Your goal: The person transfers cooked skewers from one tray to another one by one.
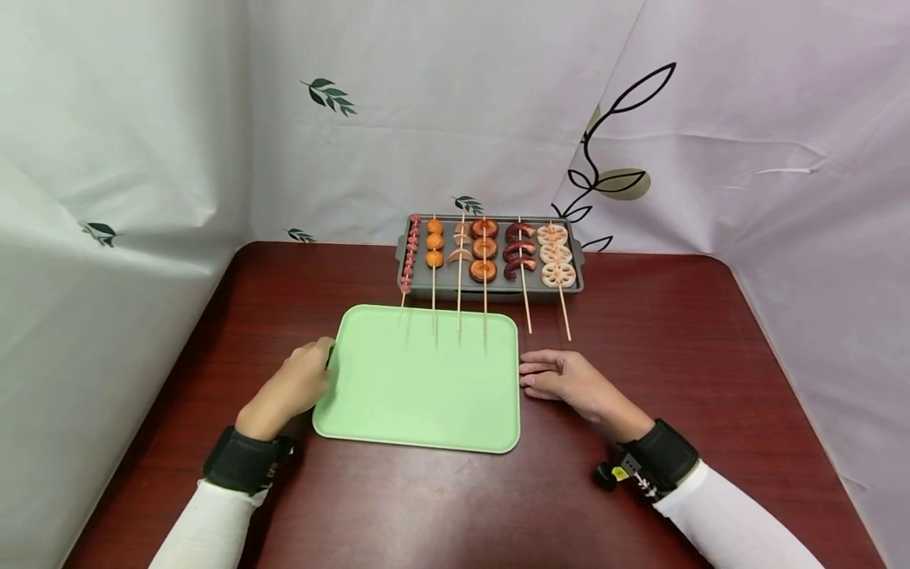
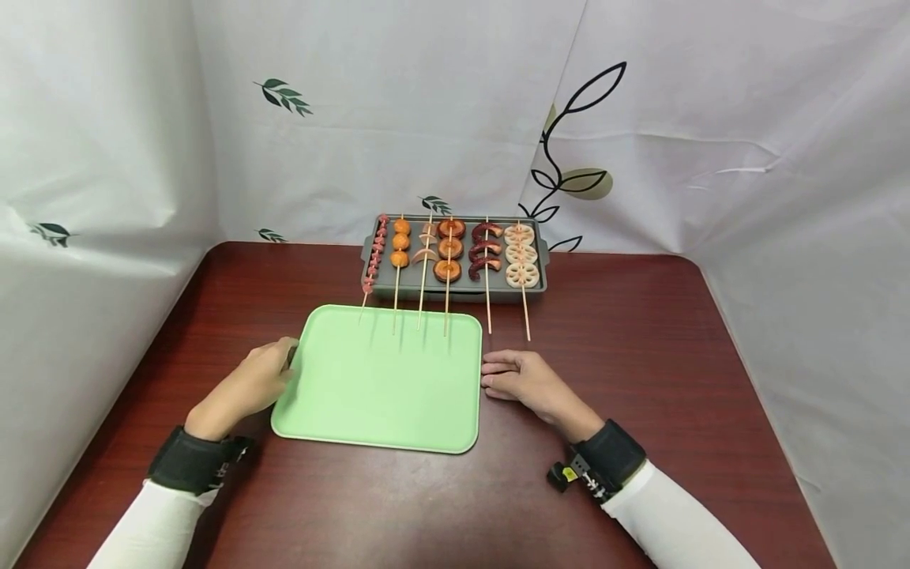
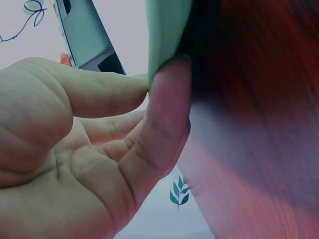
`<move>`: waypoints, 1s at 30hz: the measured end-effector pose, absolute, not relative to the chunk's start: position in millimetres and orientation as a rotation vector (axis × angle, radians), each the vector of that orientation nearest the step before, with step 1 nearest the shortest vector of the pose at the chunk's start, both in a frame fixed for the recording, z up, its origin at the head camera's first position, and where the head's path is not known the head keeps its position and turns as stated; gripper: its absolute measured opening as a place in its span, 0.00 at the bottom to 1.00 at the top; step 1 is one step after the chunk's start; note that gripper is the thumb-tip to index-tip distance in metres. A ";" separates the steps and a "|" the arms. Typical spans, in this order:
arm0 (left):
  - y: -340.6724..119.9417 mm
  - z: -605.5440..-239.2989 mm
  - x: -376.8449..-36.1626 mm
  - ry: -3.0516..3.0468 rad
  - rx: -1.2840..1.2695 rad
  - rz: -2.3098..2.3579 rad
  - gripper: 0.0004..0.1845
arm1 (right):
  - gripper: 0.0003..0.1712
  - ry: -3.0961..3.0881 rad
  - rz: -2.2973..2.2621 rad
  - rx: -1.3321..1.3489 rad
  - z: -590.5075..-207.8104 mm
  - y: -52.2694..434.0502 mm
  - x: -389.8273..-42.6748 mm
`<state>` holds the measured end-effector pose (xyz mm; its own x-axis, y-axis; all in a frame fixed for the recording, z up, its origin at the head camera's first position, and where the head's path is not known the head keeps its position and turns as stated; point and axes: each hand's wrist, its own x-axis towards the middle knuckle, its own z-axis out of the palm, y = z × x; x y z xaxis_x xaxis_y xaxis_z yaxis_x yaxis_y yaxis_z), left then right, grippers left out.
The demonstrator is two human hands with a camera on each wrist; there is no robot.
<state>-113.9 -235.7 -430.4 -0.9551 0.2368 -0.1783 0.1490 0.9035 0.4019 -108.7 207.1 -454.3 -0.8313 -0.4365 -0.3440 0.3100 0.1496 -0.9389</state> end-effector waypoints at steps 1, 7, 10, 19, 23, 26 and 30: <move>-234.6 -430.8 -113.8 2.841 0.293 0.577 0.23 | 0.31 1.878 -1.737 -0.112 -454.3 206.8 -108.4; -229.1 -432.1 -113.6 2.853 0.307 0.581 0.22 | 0.31 1.934 -1.705 -0.054 -453.3 205.9 -108.5; -226.5 -432.1 -113.3 2.852 0.317 0.590 0.22 | 0.31 2.017 -1.646 -0.062 -451.3 205.7 -109.1; -218.8 -433.4 -111.9 2.792 0.316 0.667 0.22 | 0.26 2.278 -1.459 -0.137 -447.0 207.7 -109.2; -215.3 -434.7 -112.4 2.771 0.325 0.694 0.22 | 0.21 2.442 -1.304 -0.132 -446.5 210.8 -110.8; -212.9 -434.8 -112.8 2.764 0.327 0.700 0.22 | 0.18 2.506 -1.238 -0.137 -447.0 212.8 -112.1; -210.0 -434.0 -112.7 2.771 0.326 0.697 0.22 | 0.17 2.521 -1.228 -0.151 -448.0 214.8 -114.0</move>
<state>-112.7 -210.0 -434.0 -0.9398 0.2779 -0.1989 0.1507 0.8595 0.4885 -114.0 214.8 -448.0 -0.9394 -0.2366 -0.2479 0.0493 0.6225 -0.7811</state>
